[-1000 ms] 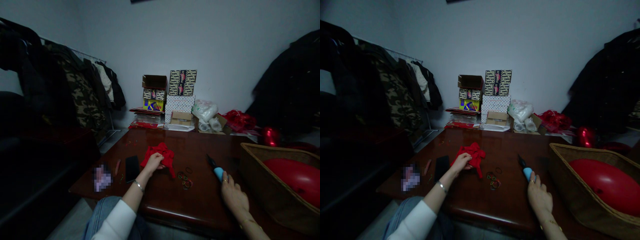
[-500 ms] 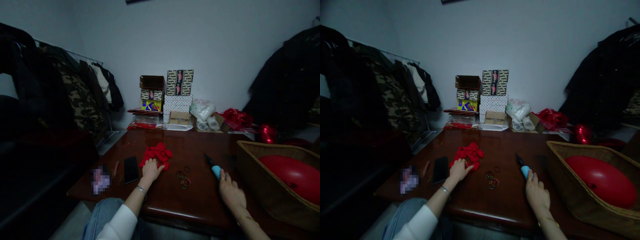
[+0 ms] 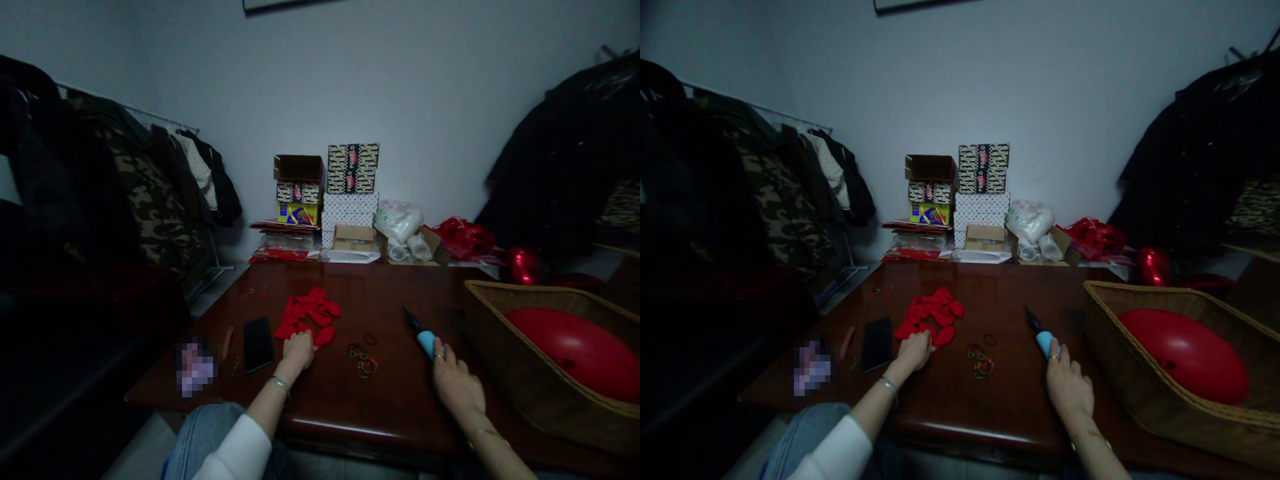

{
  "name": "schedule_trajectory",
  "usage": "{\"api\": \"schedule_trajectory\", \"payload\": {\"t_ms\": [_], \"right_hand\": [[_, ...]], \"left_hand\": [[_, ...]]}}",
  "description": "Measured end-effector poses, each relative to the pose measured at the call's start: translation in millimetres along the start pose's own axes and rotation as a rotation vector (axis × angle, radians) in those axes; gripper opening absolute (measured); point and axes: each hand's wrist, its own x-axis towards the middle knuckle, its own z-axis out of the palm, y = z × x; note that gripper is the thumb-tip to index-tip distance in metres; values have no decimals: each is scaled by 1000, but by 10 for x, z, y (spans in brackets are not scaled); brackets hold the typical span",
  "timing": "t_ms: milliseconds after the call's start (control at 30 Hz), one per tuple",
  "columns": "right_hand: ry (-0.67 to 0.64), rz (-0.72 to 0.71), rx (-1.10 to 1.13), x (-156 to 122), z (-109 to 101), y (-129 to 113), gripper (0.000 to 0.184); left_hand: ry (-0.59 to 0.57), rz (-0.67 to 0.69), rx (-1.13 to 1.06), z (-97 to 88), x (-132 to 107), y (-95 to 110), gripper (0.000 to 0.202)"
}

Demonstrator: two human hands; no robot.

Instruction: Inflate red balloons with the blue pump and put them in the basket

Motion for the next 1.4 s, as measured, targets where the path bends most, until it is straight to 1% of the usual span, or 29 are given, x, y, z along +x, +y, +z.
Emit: {"api": "schedule_trajectory", "payload": {"t_ms": [67, 167, 233, 333, 433, 467, 500, 533, 633, 700, 767, 833, 867, 933, 967, 1067, 1167, 1267, 1400], "right_hand": [[-3, -2, 5, 5, 7, 5, 51], [-7, -8, 19, 9, 16, 17, 52], [-13, -12, 33, 9, 21, 23, 52], [-23, -12, 60, 4, 19, 26, 53], [-35, -9, 94, -1, 2, 34, 53], [-41, -8, 108, 1, -7, 41, 54], [-48, -5, 123, 4, -16, 50, 54], [-57, -3, 141, 10, -27, 61, 53], [-93, -4, 211, 30, -88, 95, 51], [-118, -30, 277, 24, -179, 100, 50], [-135, -87, 355, -18, -329, 80, 53], [-144, -171, 440, -101, -534, 35, 56], [-155, -219, 499, -154, -649, 8, 56], [-248, -304, 752, -270, -874, -47, 58], [-281, -328, 825, -326, -972, -70, 58], [-348, -367, 899, -448, -1166, -105, 59], [-382, -355, 896, -494, -1205, -98, 61], [-387, -342, 886, -497, -1171, -86, 61], [-387, -337, 873, -497, -1136, -90, 62]], "left_hand": [[18, -13, -9, -14, -9, 30, 29], [108, -84, 16, -24, -36, 60, 45], [103, -115, 33, -17, -55, 58, 49], [-3, -95, -1, 7, -61, 32, 36], [-15, -62, -106, 25, -27, 26, 23], [-11, -67, -197, 27, -9, 36, 21], [-13, -88, -339, 26, 9, 53, 19], [-32, -114, -528, 23, 26, 77, 19], [-158, -208, -1290, 8, 53, 175, 23], [-202, -265, -1671, 3, 53, 250, 18], [-186, -332, -1887, 11, 49, 328, 11], [-150, -408, -2018, 31, 50, 408, 7], [-128, -441, -2071, 43, 54, 448, 7], [-87, -494, -2144, 63, 68, 527, 6], [-65, -519, -2163, 71, 75, 565, 5], [-26, -580, -2194, 75, 91, 664, 4], [10, -594, -2251, 67, 94, 732, 3], [41, -584, -2286, 73, 92, 769, 3], [75, -562, -2275, 111, 94, 776, 4]]}}
